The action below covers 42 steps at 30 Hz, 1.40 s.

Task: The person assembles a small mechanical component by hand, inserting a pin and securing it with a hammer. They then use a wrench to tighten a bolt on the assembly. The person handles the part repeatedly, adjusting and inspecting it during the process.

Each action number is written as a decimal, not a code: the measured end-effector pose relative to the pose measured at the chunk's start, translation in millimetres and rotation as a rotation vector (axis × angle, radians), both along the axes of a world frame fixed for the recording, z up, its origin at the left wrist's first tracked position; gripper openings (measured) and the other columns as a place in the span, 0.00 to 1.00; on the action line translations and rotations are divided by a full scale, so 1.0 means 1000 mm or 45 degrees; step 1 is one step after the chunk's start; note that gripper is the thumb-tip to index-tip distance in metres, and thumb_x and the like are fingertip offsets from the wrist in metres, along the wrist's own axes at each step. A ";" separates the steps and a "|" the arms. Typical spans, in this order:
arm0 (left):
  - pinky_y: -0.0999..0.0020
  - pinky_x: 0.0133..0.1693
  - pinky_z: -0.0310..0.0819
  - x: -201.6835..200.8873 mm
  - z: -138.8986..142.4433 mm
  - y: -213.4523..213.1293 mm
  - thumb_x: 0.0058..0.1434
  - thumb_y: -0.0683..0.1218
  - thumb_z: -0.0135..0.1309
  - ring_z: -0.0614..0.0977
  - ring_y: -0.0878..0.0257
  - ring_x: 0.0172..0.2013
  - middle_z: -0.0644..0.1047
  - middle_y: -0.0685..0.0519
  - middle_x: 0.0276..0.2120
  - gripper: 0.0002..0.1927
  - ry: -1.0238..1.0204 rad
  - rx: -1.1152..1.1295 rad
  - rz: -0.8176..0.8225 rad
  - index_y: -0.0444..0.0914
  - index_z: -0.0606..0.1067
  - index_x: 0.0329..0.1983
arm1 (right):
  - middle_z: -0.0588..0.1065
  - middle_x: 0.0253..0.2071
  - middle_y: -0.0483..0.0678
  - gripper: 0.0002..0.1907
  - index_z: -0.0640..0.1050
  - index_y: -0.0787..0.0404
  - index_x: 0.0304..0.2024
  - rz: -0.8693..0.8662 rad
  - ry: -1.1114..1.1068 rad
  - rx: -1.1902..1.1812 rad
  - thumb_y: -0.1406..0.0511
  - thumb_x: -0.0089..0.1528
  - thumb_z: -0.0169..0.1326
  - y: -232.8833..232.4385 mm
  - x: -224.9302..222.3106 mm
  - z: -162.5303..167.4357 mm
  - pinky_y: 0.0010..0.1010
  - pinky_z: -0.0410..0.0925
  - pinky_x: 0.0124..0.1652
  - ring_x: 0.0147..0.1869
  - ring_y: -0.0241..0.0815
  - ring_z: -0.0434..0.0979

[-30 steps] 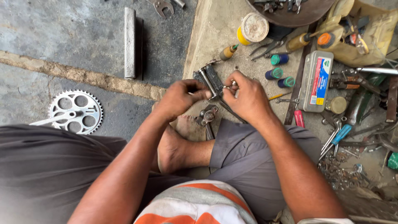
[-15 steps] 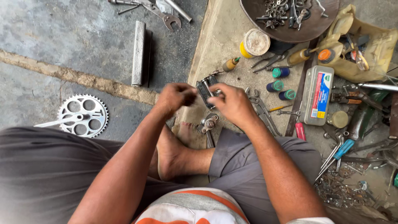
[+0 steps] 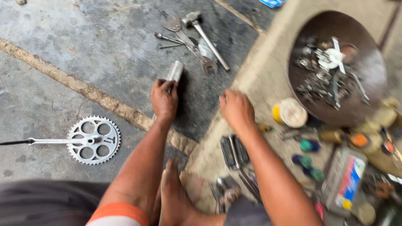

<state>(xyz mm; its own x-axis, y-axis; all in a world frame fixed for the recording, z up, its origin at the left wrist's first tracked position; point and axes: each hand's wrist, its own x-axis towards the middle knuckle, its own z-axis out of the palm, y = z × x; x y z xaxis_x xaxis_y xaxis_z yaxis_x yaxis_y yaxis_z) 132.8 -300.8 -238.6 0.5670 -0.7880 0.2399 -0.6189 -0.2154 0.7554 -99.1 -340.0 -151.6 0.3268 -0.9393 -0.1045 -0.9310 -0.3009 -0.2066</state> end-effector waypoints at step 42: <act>0.61 0.51 0.78 0.052 -0.057 -0.017 0.63 0.40 0.41 0.82 0.58 0.41 0.79 0.48 0.40 0.15 0.447 0.074 -0.006 0.34 0.79 0.42 | 0.72 0.27 0.45 0.18 0.67 0.57 0.60 -0.043 -0.597 0.442 0.61 0.70 0.52 -0.028 0.119 -0.044 0.29 0.70 0.26 0.28 0.33 0.76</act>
